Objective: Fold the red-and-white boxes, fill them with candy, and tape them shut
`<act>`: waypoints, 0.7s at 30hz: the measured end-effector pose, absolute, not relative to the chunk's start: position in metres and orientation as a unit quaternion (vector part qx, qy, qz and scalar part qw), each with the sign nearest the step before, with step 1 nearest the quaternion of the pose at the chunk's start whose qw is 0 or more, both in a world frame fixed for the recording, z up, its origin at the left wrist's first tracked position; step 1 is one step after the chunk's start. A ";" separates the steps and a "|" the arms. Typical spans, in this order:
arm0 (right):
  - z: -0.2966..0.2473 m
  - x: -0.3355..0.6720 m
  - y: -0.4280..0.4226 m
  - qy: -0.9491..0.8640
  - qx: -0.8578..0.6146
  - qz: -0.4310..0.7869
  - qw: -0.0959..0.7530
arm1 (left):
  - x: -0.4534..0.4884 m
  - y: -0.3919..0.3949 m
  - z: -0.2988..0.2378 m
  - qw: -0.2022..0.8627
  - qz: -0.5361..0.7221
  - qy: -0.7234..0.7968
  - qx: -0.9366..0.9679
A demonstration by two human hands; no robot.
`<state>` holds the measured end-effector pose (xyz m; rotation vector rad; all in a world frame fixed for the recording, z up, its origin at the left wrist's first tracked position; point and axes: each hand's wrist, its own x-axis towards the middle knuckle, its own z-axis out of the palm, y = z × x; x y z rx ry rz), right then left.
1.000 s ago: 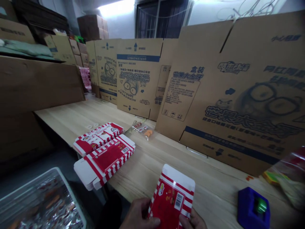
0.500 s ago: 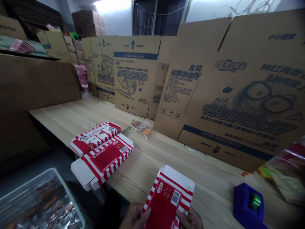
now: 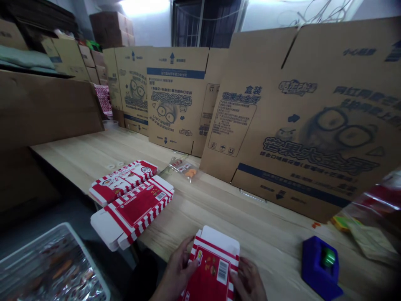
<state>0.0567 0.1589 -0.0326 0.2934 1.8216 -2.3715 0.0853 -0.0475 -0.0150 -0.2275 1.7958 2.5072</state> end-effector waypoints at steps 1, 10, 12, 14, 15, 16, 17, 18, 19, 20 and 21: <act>-0.031 0.052 0.163 0.613 0.101 -0.781 0.060 | 0.087 -0.049 -0.015 0.026 0.813 0.579 -0.050; -0.025 0.047 0.171 0.628 0.040 -0.766 0.134 | 0.081 -0.055 -0.008 0.081 0.853 0.515 -0.012; -0.027 0.044 0.174 0.640 0.020 -0.756 0.137 | 0.075 -0.053 -0.007 0.079 0.844 0.528 -0.045; -0.032 0.039 0.176 0.651 0.006 -0.748 0.131 | 0.067 -0.049 -0.009 0.062 0.828 0.551 -0.076; -0.034 0.037 0.176 0.653 0.001 -0.748 0.122 | 0.063 -0.048 -0.011 0.054 0.823 0.558 -0.091; -0.037 0.034 0.176 0.651 -0.004 -0.750 0.120 | 0.059 -0.047 -0.013 0.047 0.819 0.562 -0.108; -0.040 0.032 0.176 0.643 -0.006 -0.757 0.120 | 0.056 -0.048 -0.016 0.043 0.815 0.564 -0.124; -0.042 0.031 0.175 0.629 -0.006 -0.767 0.123 | 0.053 -0.048 -0.019 0.041 0.815 0.562 -0.136; -0.043 0.029 0.174 0.611 -0.003 -0.780 0.130 | 0.051 -0.050 -0.021 0.040 0.816 0.558 -0.143; -0.043 0.029 0.173 0.592 -0.002 -0.793 0.144 | 0.049 -0.052 -0.022 0.039 0.818 0.555 -0.145; -0.042 0.028 0.172 0.574 -0.002 -0.802 0.163 | 0.049 -0.055 -0.023 0.041 0.820 0.554 -0.140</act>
